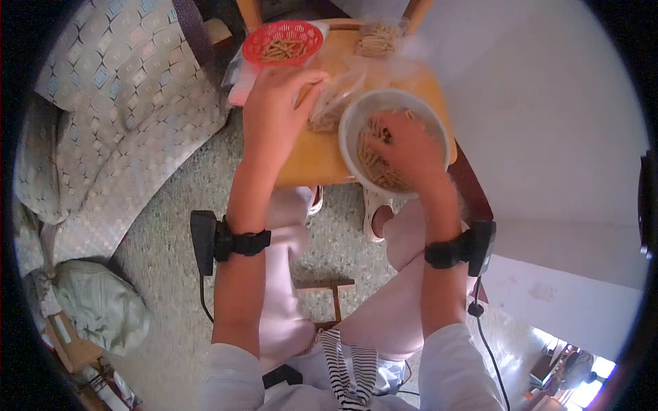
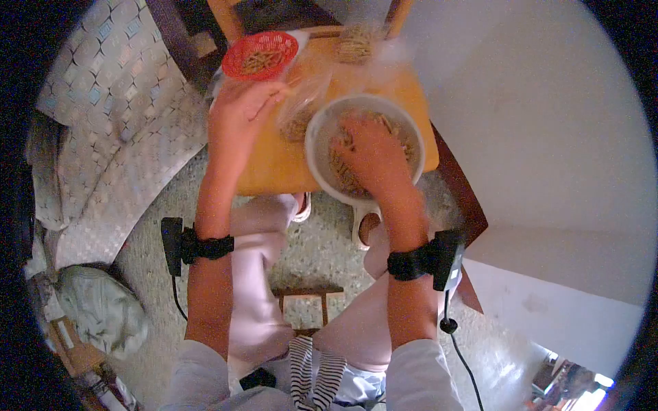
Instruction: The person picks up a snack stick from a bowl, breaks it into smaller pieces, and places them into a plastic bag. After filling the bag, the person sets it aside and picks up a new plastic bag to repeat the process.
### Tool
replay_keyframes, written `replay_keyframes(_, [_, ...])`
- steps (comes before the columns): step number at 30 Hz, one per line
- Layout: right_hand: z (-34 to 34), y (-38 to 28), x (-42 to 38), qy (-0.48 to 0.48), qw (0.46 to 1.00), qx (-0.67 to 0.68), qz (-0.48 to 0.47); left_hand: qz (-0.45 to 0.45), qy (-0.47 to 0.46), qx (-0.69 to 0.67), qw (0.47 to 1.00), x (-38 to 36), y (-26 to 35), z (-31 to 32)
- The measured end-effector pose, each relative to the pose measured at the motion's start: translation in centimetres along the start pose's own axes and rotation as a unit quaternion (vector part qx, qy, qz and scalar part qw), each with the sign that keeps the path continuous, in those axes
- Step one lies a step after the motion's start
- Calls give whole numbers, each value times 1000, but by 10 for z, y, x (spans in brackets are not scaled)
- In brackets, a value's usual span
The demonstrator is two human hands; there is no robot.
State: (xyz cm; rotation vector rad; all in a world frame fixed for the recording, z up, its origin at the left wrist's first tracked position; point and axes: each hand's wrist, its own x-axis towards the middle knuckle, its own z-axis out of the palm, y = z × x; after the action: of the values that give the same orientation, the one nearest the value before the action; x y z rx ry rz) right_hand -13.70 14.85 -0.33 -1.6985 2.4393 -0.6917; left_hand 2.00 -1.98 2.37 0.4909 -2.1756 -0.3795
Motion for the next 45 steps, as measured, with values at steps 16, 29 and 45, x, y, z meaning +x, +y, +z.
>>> replay_keyframes(16, [29, -10, -3, -32, 990, -136, -7, 84, -86, 47, 992, 4, 9, 13])
replay_keyframes(29, [56, -9, 21, 83, 980, -182, 3, -22, -253, -122, 960, -14, -59, 42])
replay_keyframes(45, [44, -22, 15, 183, 977, -106, -2, -13, -79, -55, 995, -19, -105, 68])
